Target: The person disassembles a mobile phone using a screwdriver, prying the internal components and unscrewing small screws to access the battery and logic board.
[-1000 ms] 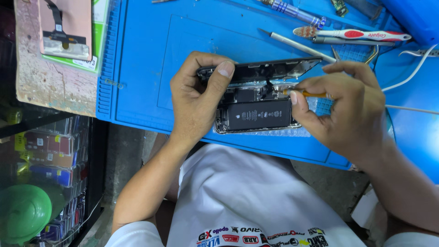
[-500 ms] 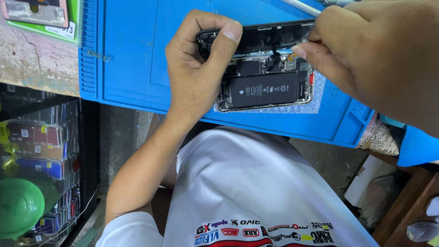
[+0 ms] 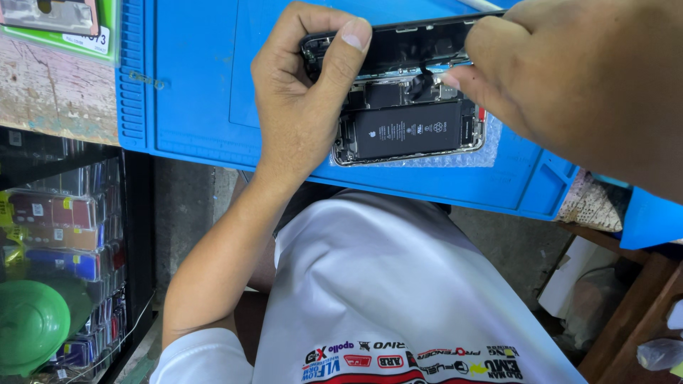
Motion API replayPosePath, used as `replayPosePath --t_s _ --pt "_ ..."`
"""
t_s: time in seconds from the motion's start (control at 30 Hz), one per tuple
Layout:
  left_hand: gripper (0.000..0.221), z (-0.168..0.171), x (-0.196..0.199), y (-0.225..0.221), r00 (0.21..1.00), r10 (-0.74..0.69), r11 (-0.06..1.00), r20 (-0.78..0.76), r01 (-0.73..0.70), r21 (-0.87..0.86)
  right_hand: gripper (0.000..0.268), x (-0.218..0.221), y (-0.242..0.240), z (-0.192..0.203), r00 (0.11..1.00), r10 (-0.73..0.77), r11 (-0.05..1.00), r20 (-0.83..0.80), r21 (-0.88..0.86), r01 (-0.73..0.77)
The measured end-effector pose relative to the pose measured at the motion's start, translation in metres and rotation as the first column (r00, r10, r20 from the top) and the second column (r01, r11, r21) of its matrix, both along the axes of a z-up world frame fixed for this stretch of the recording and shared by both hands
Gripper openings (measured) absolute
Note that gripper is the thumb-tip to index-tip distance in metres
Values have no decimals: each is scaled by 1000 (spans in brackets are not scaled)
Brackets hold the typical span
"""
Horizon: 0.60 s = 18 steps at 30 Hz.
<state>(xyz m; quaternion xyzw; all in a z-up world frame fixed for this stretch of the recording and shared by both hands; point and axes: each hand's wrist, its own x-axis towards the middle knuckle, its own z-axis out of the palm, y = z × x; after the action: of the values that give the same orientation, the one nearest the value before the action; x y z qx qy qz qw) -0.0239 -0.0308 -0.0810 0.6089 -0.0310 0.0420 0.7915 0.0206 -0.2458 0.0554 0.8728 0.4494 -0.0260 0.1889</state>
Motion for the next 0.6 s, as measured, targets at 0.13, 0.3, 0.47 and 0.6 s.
replayPosePath --t_s 0.13,0.3,0.47,0.6 --pt "16 0 -1 0 1000 4 1000 22 -4 8 27 0 1 -3 1000 6 982 -30 189 0" --pt "17 -3 -1 0 1000 6 1000 13 -6 -9 21 -1 -2 0 985 25 949 -173 313 30" --pt "17 -3 -1 0 1000 0 1000 11 0 -14 17 -3 -8 0 951 -46 944 -305 299 142" --pt "16 -1 0 -1 1000 15 1000 18 -16 4 18 -3 -11 0 948 -26 936 -317 324 134"
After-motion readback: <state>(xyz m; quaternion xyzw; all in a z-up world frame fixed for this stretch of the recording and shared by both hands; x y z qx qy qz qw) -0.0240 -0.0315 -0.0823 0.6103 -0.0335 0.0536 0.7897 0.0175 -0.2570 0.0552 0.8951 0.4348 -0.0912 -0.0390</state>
